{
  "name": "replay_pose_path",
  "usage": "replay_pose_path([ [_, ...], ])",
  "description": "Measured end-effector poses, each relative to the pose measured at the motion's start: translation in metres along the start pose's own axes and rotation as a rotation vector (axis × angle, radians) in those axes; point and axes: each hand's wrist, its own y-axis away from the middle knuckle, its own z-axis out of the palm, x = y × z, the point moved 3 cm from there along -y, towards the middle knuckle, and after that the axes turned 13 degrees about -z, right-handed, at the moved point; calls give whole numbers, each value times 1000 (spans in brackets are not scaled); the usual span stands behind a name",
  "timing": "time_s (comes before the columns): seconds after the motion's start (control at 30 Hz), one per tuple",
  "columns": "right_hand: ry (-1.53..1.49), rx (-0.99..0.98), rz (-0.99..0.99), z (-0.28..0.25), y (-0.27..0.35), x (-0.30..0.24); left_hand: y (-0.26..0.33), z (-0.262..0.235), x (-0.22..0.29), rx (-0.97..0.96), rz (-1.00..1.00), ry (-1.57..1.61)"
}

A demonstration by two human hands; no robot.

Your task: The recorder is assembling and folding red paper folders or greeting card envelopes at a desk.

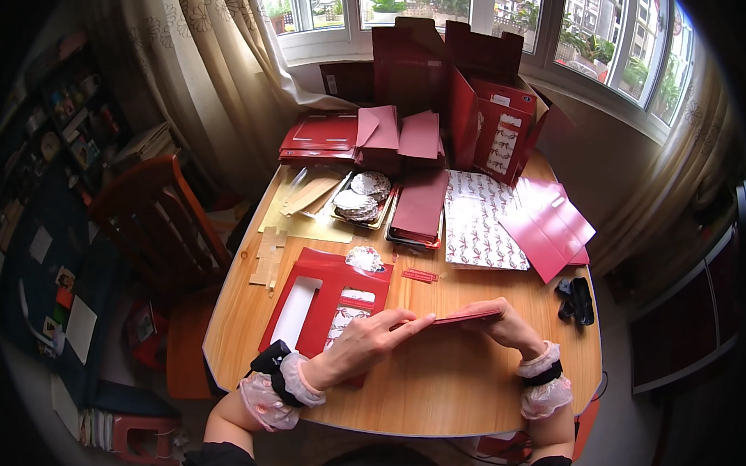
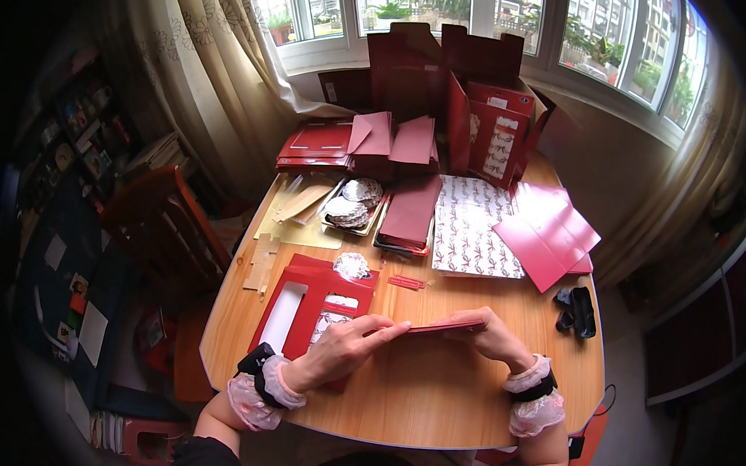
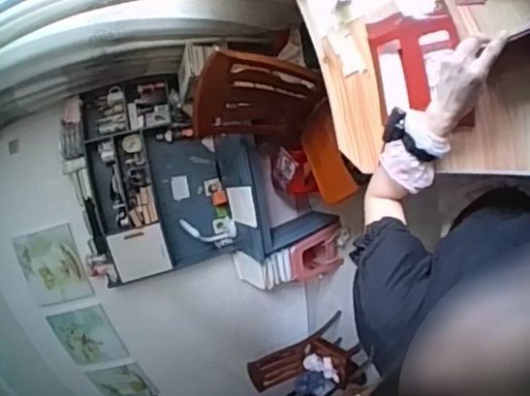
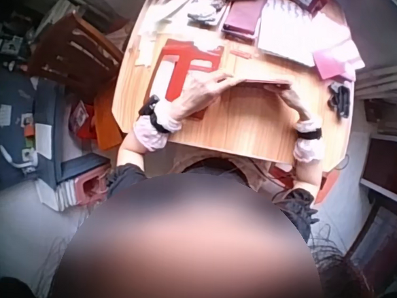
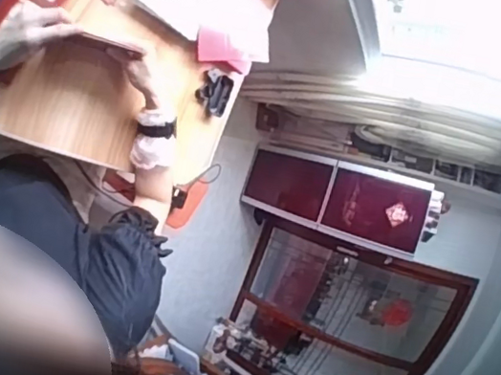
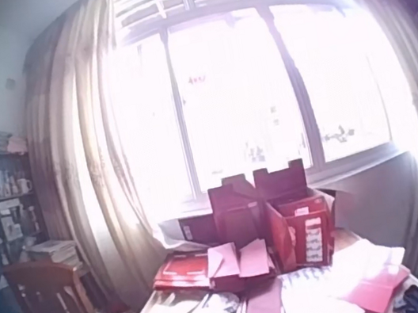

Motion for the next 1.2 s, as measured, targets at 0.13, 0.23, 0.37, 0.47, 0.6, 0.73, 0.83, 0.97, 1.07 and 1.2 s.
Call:
replay_pose_path([
  [0.13, -12, 13, 2, -2, 1, 4, -1, 3, 1, -41, -17, 3],
  [0.23, -12, 10, 5, -2, 0, 2, 0, 1, 4, 15, -12, -16],
  [0.37, -41, 25, 2, 0, 2, 4, -1, 1, 4, -7, -26, -1],
  [0.47, 6, 16, -26, 0, 0, -4, -1, 1, 0, 25, -37, 62],
  [0.6, -63, 96, 153, 0, 7, -14, -3, -8, -4, 105, -185, 452],
  [0.73, -188, 209, 63, 5, 6, -26, 1, -5, -10, -52, -478, 874],
  [0.83, -360, 262, 125, 7, 6, -27, 2, -5, -12, -70, -550, 946],
  [0.97, -404, 278, 184, 7, 6, -28, 1, 1, -13, -84, -566, 1115],
  [1.07, -427, 291, 196, 8, 5, -28, 3, 7, -19, -93, -567, 1126],
  [1.2, -471, 299, 227, 13, 1, -31, 3, 7, -22, -111, -566, 1119],
])
